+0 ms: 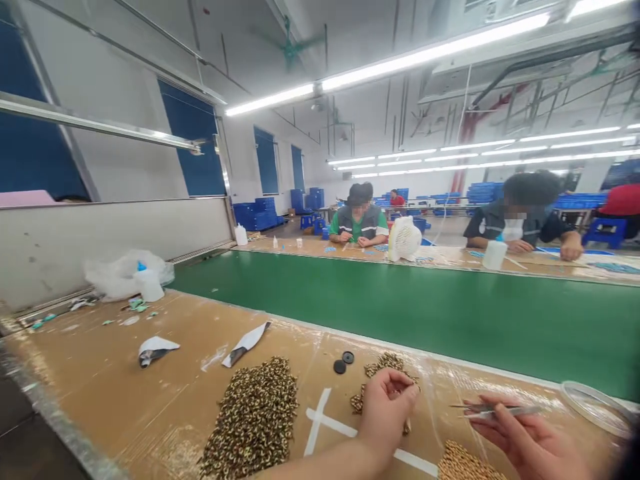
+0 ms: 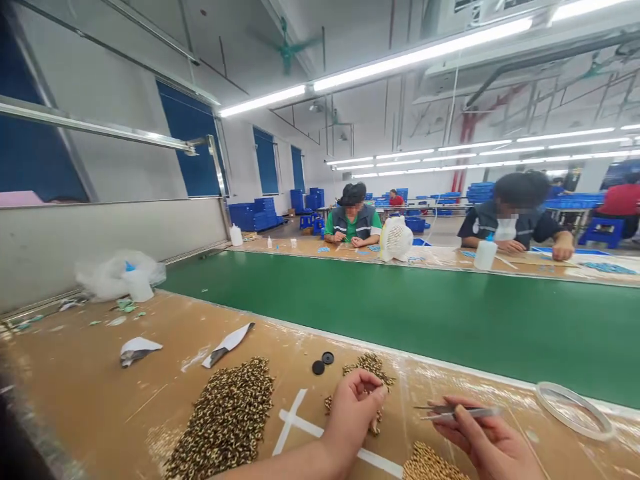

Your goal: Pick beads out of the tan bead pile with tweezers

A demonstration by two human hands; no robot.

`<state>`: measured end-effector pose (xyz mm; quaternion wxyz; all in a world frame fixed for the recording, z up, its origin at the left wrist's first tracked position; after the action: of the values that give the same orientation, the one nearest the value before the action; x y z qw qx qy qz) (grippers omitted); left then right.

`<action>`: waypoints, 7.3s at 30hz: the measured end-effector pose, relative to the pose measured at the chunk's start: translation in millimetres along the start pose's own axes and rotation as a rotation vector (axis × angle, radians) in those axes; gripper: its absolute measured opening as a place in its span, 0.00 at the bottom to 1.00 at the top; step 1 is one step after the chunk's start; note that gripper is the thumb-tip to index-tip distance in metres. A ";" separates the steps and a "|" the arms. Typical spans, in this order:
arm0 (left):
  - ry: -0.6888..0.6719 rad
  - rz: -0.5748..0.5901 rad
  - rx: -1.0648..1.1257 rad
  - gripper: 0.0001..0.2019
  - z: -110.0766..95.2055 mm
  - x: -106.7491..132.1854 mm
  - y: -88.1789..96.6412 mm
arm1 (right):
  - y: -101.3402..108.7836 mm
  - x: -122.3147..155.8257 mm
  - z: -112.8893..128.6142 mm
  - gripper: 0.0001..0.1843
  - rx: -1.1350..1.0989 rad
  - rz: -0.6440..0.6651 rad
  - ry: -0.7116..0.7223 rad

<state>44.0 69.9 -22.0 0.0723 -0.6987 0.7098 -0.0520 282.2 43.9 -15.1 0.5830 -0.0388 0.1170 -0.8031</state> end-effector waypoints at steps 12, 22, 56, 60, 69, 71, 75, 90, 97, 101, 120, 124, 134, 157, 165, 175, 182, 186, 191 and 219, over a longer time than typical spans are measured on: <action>-0.114 0.277 -0.083 0.14 -20.3 -0.5 -21.9 | -34.4 37.9 33.0 0.12 0.310 0.432 0.115; -0.140 0.340 0.000 0.10 -20.9 2.1 -25.9 | -59.5 63.4 39.3 0.03 0.509 0.797 0.343; -0.134 0.268 -0.011 0.05 -20.5 -1.2 -26.0 | -72.7 74.3 26.5 0.04 0.528 1.009 0.233; -0.109 0.278 0.024 0.08 -19.7 -1.1 -26.1 | -66.9 70.0 30.8 0.03 0.429 0.870 0.177; 0.080 0.476 0.030 0.09 -16.1 5.8 -32.5 | -22.2 38.8 44.2 0.05 0.168 0.026 0.327; 0.138 0.503 0.047 0.09 -13.6 7.2 -33.2 | -20.5 37.1 43.9 0.04 0.208 -0.001 0.345; 0.214 0.573 0.140 0.08 -11.3 8.9 -36.5 | -21.3 39.8 42.5 0.04 0.278 -0.011 0.353; 0.380 0.579 0.185 0.13 -3.5 10.5 -41.7 | -30.6 47.9 51.1 0.06 0.443 0.105 0.495; 0.406 0.564 0.234 0.14 -3.4 10.4 -41.7 | -29.0 47.8 51.6 0.04 0.359 0.010 0.446; 0.429 0.571 0.246 0.14 -3.6 11.2 -42.3 | -28.2 45.3 50.0 0.03 0.303 -0.025 0.395; 0.434 0.631 0.229 0.15 -2.0 12.7 -44.2 | -28.5 46.0 45.5 0.05 0.379 0.080 0.423; 0.432 0.635 0.227 0.15 -1.5 12.4 -44.2 | -28.5 45.9 45.5 0.05 0.398 0.075 0.421; 0.438 0.600 0.216 0.14 0.0 11.6 -42.3 | -30.9 49.4 52.7 0.11 0.492 0.146 0.557; 0.463 0.557 0.215 0.13 -3.6 13.5 -42.8 | -31.3 57.6 57.6 0.10 0.603 0.105 0.609; 0.471 0.569 0.231 0.13 -0.6 11.8 -41.4 | -30.0 55.5 53.0 0.10 0.493 0.082 0.550; 0.488 0.553 0.248 0.13 0.8 11.3 -40.4 | -29.8 51.3 50.6 0.09 0.520 0.099 0.519; 0.484 0.571 0.260 0.13 0.1 11.4 -41.6 | -30.4 51.3 49.6 0.10 0.510 0.101 0.503; 0.488 0.564 0.257 0.13 -0.4 11.7 -41.7 | -28.7 50.5 48.8 0.09 0.523 0.092 0.491; 0.488 0.564 0.260 0.13 0.7 11.3 -41.2 | -28.8 50.2 48.1 0.08 0.509 0.090 0.485; 0.441 0.601 0.293 0.11 -2.8 11.6 -41.6 | -14.3 20.2 2.4 0.07 -0.041 0.028 0.013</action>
<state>84.3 57.5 -12.3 0.0288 -0.4142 0.8662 -0.2779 263.0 28.7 -10.9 0.5927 -0.0439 0.1375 -0.7924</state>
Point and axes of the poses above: each hand's wrist, its own x-axis away from the middle knuckle, its own y-axis out of the back of the hand, z = x × y, the point moved 5 cm from there along -x, towards the middle knuckle, and after that the axes turned 1 degree about -y, right-handed, at the moved point
